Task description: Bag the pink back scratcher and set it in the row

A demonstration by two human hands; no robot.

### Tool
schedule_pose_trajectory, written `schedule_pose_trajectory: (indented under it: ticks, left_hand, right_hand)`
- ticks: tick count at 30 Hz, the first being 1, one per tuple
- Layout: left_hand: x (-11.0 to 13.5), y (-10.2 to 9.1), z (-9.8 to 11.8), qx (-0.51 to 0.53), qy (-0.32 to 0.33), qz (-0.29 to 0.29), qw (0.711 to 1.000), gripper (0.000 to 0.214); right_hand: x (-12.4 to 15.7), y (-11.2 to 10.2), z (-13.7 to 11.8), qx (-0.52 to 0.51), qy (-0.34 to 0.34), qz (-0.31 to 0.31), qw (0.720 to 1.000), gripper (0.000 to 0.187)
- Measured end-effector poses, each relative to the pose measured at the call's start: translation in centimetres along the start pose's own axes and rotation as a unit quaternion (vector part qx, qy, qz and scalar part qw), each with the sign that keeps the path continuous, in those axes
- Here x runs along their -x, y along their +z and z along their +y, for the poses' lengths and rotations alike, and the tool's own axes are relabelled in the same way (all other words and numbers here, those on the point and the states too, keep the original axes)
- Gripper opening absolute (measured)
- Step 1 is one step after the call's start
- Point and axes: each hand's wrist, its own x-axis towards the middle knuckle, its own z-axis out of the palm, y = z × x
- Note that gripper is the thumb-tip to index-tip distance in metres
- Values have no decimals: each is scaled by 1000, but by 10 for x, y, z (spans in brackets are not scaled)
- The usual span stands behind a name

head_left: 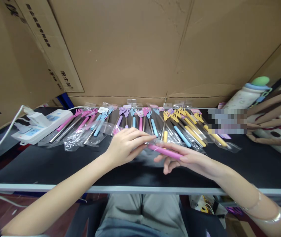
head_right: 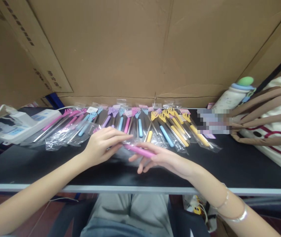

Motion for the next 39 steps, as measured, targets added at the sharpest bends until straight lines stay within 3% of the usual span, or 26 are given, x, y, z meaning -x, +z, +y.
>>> schedule_pose_trajectory:
  ticks: [2, 8, 15, 18, 26, 32, 39]
  left_hand:
    - [-1, -1, 1, 25, -11, 5, 1000, 28]
    - [-4, 0, 8, 75, -18, 26, 997, 26]
    - [-2, 2, 11, 96, -15, 39, 995, 29]
    - [0, 2, 8, 87, -45, 48, 994, 29]
    - [0, -2, 6, 128, -94, 62, 985, 30]
    - [-2, -3, 8, 142, -103, 61, 983, 30]
    - [-2, -5, 7, 166, -121, 64, 977, 30]
  right_hand:
    - [0, -1, -1, 3, -10, 13, 1000, 47]
    - [-17, 10, 9, 19, -66, 134, 989, 18]
    - [-46, 25, 12, 26, -83, 188, 978, 31]
    - [-49, 23, 11, 10, -88, 171, 981, 35]
    - [-36, 9, 8, -14, -61, 45, 997, 44]
    - [-42, 3, 15, 27, -107, 93, 989, 34]
    - [-45, 5, 8, -39, -88, 61, 993, 37]
